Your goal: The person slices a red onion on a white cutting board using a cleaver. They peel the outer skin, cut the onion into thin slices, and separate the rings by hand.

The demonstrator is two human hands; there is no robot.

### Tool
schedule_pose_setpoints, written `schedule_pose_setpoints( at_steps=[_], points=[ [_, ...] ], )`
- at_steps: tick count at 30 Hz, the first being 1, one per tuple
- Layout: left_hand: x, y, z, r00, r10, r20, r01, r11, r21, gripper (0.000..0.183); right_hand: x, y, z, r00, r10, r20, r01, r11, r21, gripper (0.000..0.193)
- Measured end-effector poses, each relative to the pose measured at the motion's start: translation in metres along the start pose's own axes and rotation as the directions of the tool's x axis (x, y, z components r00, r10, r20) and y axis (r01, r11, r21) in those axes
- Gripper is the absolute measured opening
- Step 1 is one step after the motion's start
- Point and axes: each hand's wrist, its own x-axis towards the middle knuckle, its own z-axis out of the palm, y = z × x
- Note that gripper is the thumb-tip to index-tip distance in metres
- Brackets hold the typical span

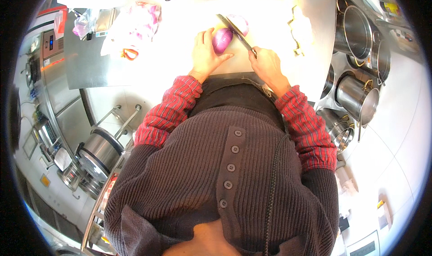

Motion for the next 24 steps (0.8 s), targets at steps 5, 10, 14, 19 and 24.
schedule_pose_setpoints(
  at_steps=[5, 10, 14, 19, 24],
  points=[
    [-0.007, -0.005, -0.004, 0.998, -0.051, 0.041, 0.053, 0.997, -0.050, 0.069, -0.002, -0.018, -0.015, 0.999, -0.033, -0.041, 0.034, 0.999, 0.027, 0.024],
    [-0.008, -0.011, 0.000, 0.996, -0.080, 0.044, 0.085, 0.984, -0.154, 0.059, -0.017, -0.035, -0.048, 0.999, -0.019, 0.045, 0.019, 1.000, 0.002, 0.024],
    [-0.009, -0.013, 0.001, 0.994, -0.098, 0.056, 0.108, 0.970, -0.217, 0.057, -0.011, -0.034, -0.036, 0.997, -0.026, 0.071, 0.031, 0.997, -0.075, 0.026],
    [-0.009, -0.014, 0.001, 0.992, -0.096, 0.079, 0.111, 0.968, -0.224, 0.058, 0.022, -0.024, 0.018, 0.998, -0.039, -0.039, 0.039, 0.999, -0.003, 0.029],
    [-0.012, -0.013, 0.001, 1.000, -0.024, -0.008, 0.022, 0.974, -0.224, 0.059, 0.022, -0.023, 0.006, 0.999, -0.042, 0.005, 0.041, 0.998, 0.045, 0.029]
  ],
)
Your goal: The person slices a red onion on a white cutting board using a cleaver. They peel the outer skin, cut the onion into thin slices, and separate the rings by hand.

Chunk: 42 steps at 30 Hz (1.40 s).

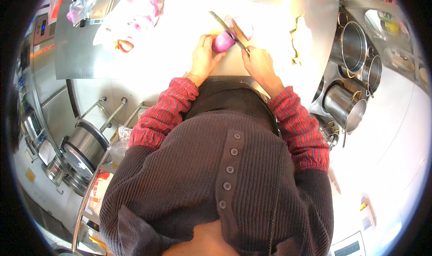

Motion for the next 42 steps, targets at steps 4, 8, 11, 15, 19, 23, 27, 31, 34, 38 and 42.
schedule_pose_setpoints(
  at_steps=[4, 8, 11, 15, 19, 23, 27, 31, 34, 38, 42],
  points=[
    [-0.006, -0.001, 0.000, 0.997, -0.081, -0.018, 0.078, 0.991, -0.110, 0.056, -0.026, -0.021, -0.030, 0.996, -0.080, -0.049, 0.080, 0.997, -0.001, 0.025],
    [-0.010, -0.006, 0.001, 0.994, -0.107, -0.003, 0.106, 0.987, -0.119, 0.051, -0.043, -0.029, -0.043, 0.998, -0.036, 0.059, 0.042, 0.994, -0.097, 0.027],
    [-0.009, -0.008, 0.005, 0.994, -0.107, -0.019, 0.104, 0.986, -0.127, 0.048, -0.039, -0.023, -0.031, 0.996, -0.033, 0.079, 0.043, 0.991, -0.131, 0.026],
    [-0.010, -0.009, 0.008, 0.996, -0.081, -0.037, 0.076, 0.991, -0.111, 0.047, -0.012, -0.013, 0.013, 0.999, -0.047, 0.000, 0.046, 0.988, -0.148, 0.025],
    [-0.011, -0.008, 0.008, 0.996, -0.078, -0.040, 0.074, 0.992, -0.098, 0.048, 0.001, -0.001, 0.034, 0.997, -0.057, -0.044, 0.051, 0.992, -0.118, 0.026],
    [-0.012, -0.009, 0.008, 0.997, -0.045, -0.070, 0.038, 0.995, -0.097, 0.050, -0.005, -0.005, 0.015, 0.990, -0.127, -0.053, 0.126, 0.992, -0.022, 0.026],
    [-0.017, -0.009, 0.007, 0.993, -0.110, -0.053, 0.099, 0.979, -0.180, 0.051, -0.030, -0.027, -0.018, 0.993, -0.110, -0.031, 0.110, 0.994, 0.007, 0.025],
    [-0.019, -0.011, 0.009, 0.991, -0.122, -0.053, 0.113, 0.982, -0.149, 0.050, -0.047, -0.036, -0.032, 0.994, -0.096, 0.050, 0.099, 0.993, -0.063, 0.027],
    [-0.018, -0.012, 0.012, 0.989, -0.131, -0.068, 0.120, 0.981, -0.149, 0.049, -0.039, -0.029, -0.017, 0.994, -0.042, 0.104, 0.060, 0.983, -0.174, 0.026],
    [-0.017, -0.013, 0.014, 0.990, -0.123, -0.071, 0.114, 0.986, -0.118, 0.048, -0.022, -0.017, 0.021, 0.999, -0.032, 0.035, 0.039, 0.978, -0.207, 0.026],
    [-0.012, -0.008, 0.014, 0.991, -0.012, -0.130, 0.007, 0.999, -0.037, 0.047, -0.005, -0.007, 0.035, 0.997, -0.071, -0.002, 0.070, 0.987, -0.145, 0.026]
  ],
)
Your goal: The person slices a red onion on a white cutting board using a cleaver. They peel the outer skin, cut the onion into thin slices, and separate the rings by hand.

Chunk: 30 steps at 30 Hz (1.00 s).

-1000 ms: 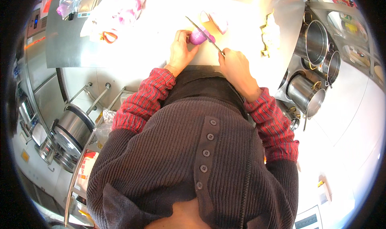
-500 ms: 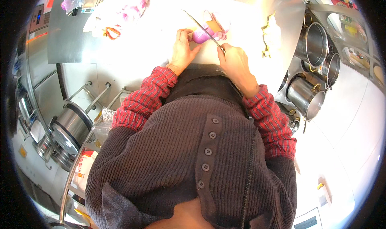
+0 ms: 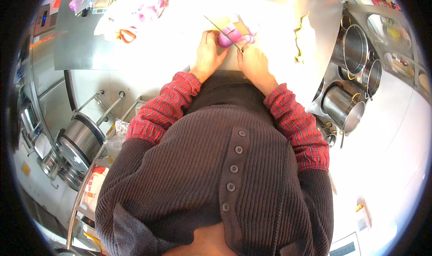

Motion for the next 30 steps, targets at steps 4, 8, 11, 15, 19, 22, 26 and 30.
schedule_pose_setpoints(
  at_steps=[4, 8, 11, 15, 19, 22, 26, 30],
  points=[
    [0.010, 0.009, -0.006, 0.993, -0.073, 0.091, 0.070, 0.997, 0.035, 0.048, 0.002, 0.009, -0.010, 0.999, -0.036, 0.004, 0.034, 0.985, 0.169, 0.027],
    [0.024, 0.019, -0.018, 0.970, -0.138, 0.198, 0.100, 0.976, 0.192, 0.048, -0.008, 0.015, -0.022, 0.994, 0.070, 0.080, -0.089, 0.959, 0.268, 0.028],
    [0.033, 0.023, -0.024, 0.943, -0.128, 0.307, -0.003, 0.919, 0.393, 0.047, -0.011, 0.017, -0.021, 0.991, 0.093, 0.099, -0.117, 0.957, 0.265, 0.030],
    [0.035, 0.022, -0.022, 0.915, -0.173, 0.364, 0.033, 0.932, 0.360, 0.053, -0.010, 0.019, -0.018, 0.977, 0.139, 0.162, -0.189, 0.917, 0.351, 0.031],
    [0.022, 0.015, -0.023, 0.958, -0.166, 0.234, 0.132, 0.979, 0.156, 0.062, -0.016, 0.018, -0.026, 0.975, 0.146, 0.165, -0.202, 0.892, 0.405, 0.033],
    [0.014, 0.010, -0.021, 0.967, -0.195, 0.164, 0.202, 0.979, -0.030, 0.064, -0.023, 0.014, -0.038, 0.975, 0.159, 0.157, -0.214, 0.864, 0.456, 0.033],
    [0.009, 0.009, -0.020, 0.914, -0.354, 0.197, 0.393, 0.894, -0.217, 0.056, -0.031, 0.011, -0.049, 0.974, 0.116, 0.195, -0.196, 0.865, 0.463, 0.033],
    [0.008, 0.010, -0.020, 0.902, -0.385, 0.196, 0.424, 0.876, -0.229, 0.048, -0.030, 0.009, -0.046, 0.968, 0.098, 0.229, -0.194, 0.874, 0.446, 0.033]
  ],
)
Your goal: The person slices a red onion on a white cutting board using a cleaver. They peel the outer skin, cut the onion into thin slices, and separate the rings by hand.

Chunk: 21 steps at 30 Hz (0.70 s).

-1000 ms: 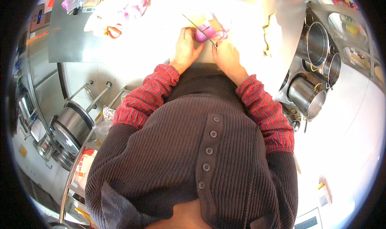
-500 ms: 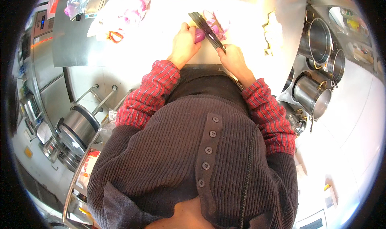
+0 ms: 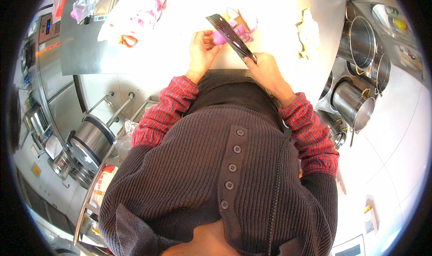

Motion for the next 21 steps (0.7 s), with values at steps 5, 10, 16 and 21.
schedule_pose_setpoints(
  at_steps=[5, 10, 16, 21],
  points=[
    [-0.001, -0.002, 0.002, 1.000, 0.011, -0.025, -0.012, 1.000, -0.017, 0.045, 0.002, 0.002, -0.001, 0.999, 0.016, 0.031, -0.014, 0.998, -0.055, 0.031],
    [0.000, -0.006, 0.004, 0.998, 0.056, -0.042, -0.058, 0.998, -0.027, 0.044, 0.016, 0.004, 0.010, 0.998, 0.053, 0.023, -0.049, 0.987, -0.150, 0.029],
    [0.001, -0.009, 0.005, 1.000, 0.002, -0.018, -0.003, 0.998, -0.057, 0.044, 0.071, 0.010, 0.038, 0.997, -0.066, -0.049, 0.071, 0.993, 0.093, 0.027],
    [-0.001, -0.008, 0.005, 0.999, -0.017, -0.028, 0.012, 0.985, -0.170, 0.046, 0.061, -0.006, 0.040, 0.956, -0.199, -0.215, 0.237, 0.957, 0.168, 0.027]
  ],
)
